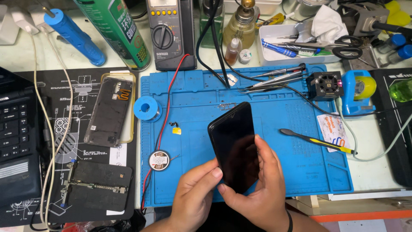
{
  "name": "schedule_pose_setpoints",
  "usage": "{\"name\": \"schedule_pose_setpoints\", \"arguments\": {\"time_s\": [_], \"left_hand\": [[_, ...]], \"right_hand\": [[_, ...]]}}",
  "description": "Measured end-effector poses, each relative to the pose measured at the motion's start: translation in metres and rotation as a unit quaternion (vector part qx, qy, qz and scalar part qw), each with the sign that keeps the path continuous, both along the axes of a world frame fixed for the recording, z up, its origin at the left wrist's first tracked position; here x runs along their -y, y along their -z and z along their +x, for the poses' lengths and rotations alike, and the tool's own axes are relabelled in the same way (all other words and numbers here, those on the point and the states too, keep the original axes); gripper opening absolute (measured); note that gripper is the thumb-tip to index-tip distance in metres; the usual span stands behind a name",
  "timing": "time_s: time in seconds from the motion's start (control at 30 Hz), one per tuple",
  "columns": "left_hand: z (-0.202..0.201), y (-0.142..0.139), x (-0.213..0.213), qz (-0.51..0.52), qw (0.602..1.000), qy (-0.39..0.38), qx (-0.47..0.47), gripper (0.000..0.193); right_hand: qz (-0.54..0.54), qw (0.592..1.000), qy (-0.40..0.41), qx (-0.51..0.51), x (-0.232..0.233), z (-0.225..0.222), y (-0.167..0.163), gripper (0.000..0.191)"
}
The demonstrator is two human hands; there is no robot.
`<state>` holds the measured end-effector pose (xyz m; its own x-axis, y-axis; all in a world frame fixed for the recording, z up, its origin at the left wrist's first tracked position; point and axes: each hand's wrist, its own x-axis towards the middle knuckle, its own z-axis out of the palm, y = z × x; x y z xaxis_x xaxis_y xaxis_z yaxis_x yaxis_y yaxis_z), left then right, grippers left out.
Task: The person disassembles a smartphone, removes the battery, and uses a screwdriver to adjust internal components. They then reassemble the phone and test the screen by pressing the power button.
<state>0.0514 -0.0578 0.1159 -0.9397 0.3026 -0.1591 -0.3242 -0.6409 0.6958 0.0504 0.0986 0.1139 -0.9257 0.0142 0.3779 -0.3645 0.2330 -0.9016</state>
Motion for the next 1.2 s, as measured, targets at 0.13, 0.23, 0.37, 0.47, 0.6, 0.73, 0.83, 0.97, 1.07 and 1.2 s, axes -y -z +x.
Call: {"name": "schedule_pose_setpoints", "arguments": {"time_s": [0.13,0.23,0.37,0.47,0.6,0.73,0.83,0.97,1.07,1.2], "left_hand": [[0.003,0.007,0.006,0.004,1.000,0.000,-0.010,0.042],[0.006,0.016,0.011,0.021,0.999,0.012,-0.022,0.041],[0.008,0.023,0.012,0.032,0.999,-0.003,-0.011,0.033],[0.007,0.023,0.013,0.026,1.000,-0.009,0.004,0.030],[0.006,0.023,0.017,0.015,1.000,-0.008,0.009,0.030],[0.004,0.025,0.021,0.106,0.993,-0.002,-0.060,0.025],[0.004,0.024,0.019,0.021,0.999,-0.015,-0.022,0.028],[0.002,0.017,0.017,-0.013,1.000,-0.016,-0.003,0.030],[0.000,0.013,0.017,-0.004,1.000,-0.016,-0.019,0.030],[-0.001,0.013,0.017,-0.020,1.000,-0.020,-0.007,0.028]], "right_hand": [[0.026,0.999,0.019,-0.020,0.002,0.001,-0.002,0.109],[0.031,0.999,0.023,-0.029,0.003,0.002,-0.004,0.108],[0.045,0.998,0.025,-0.031,0.003,0.002,-0.005,0.108],[0.062,0.997,0.035,-0.038,0.003,0.002,-0.006,0.108],[0.068,0.996,0.041,-0.034,0.003,0.003,-0.006,0.109],[0.080,0.995,0.049,-0.046,0.005,0.003,-0.005,0.109],[0.081,0.994,0.053,-0.042,0.006,0.003,-0.004,0.109],[0.075,0.996,0.042,-0.038,0.005,0.003,-0.002,0.109],[0.070,0.996,0.042,-0.038,0.005,0.004,0.000,0.109],[0.057,0.997,0.028,-0.035,0.004,0.004,0.001,0.109]]}}
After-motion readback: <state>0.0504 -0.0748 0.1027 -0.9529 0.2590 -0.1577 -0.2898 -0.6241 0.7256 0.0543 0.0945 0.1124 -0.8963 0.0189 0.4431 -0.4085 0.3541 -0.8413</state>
